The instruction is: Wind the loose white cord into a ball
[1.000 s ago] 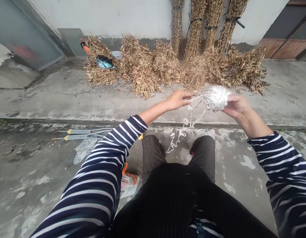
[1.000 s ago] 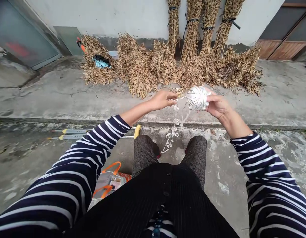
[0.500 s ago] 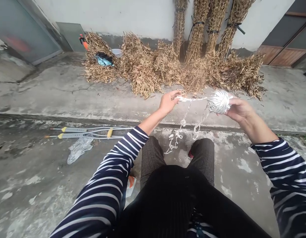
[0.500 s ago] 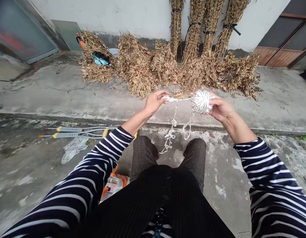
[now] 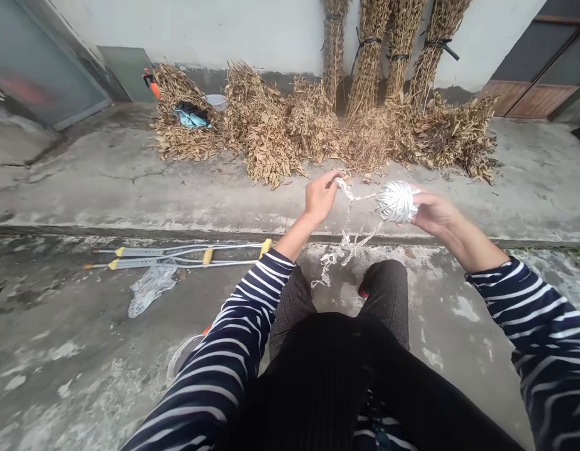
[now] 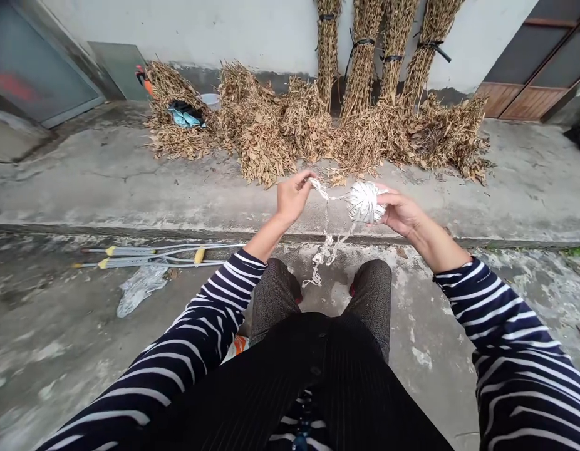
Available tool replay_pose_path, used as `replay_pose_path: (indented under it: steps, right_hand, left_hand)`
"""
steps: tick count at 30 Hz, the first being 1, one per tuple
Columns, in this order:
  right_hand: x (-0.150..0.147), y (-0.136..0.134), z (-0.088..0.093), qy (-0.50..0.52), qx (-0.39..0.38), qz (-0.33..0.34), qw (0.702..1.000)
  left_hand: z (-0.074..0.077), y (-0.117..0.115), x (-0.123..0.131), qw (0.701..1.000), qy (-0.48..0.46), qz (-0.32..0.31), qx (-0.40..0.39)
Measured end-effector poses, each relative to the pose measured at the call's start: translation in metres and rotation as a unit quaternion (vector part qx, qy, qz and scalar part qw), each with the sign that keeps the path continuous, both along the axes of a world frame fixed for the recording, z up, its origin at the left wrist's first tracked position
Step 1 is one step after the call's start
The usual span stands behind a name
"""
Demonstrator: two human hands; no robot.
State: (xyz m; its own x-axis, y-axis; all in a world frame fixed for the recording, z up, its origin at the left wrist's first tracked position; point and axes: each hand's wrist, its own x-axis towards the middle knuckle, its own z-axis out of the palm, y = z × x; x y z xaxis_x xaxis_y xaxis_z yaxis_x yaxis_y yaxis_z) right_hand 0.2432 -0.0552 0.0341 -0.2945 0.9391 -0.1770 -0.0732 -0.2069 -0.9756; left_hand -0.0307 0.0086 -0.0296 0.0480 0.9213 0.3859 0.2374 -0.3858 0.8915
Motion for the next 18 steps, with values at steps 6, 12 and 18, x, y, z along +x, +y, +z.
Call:
replay_pose_path:
  steps: [6, 12, 18]
  right_hand:
    - [0.028, -0.010, -0.028, -0.001, -0.025, -0.079, 0.997]
    - [0.040, -0.015, -0.008, 0.003, -0.029, -0.091, 0.995]
    - [0.044, -0.006, 0.016, -0.008, -0.014, -0.061, 0.998]
  left_hand:
    - [-0.013, 0.039, -0.047, 0.989, -0.003, 0.149, -0.005]
    - [-0.035, 0.042, -0.085, 0.986, 0.026, 0.165, -0.021]
    - [-0.040, 0.020, -0.079, 0.991, 0.059, 0.112, -0.041]
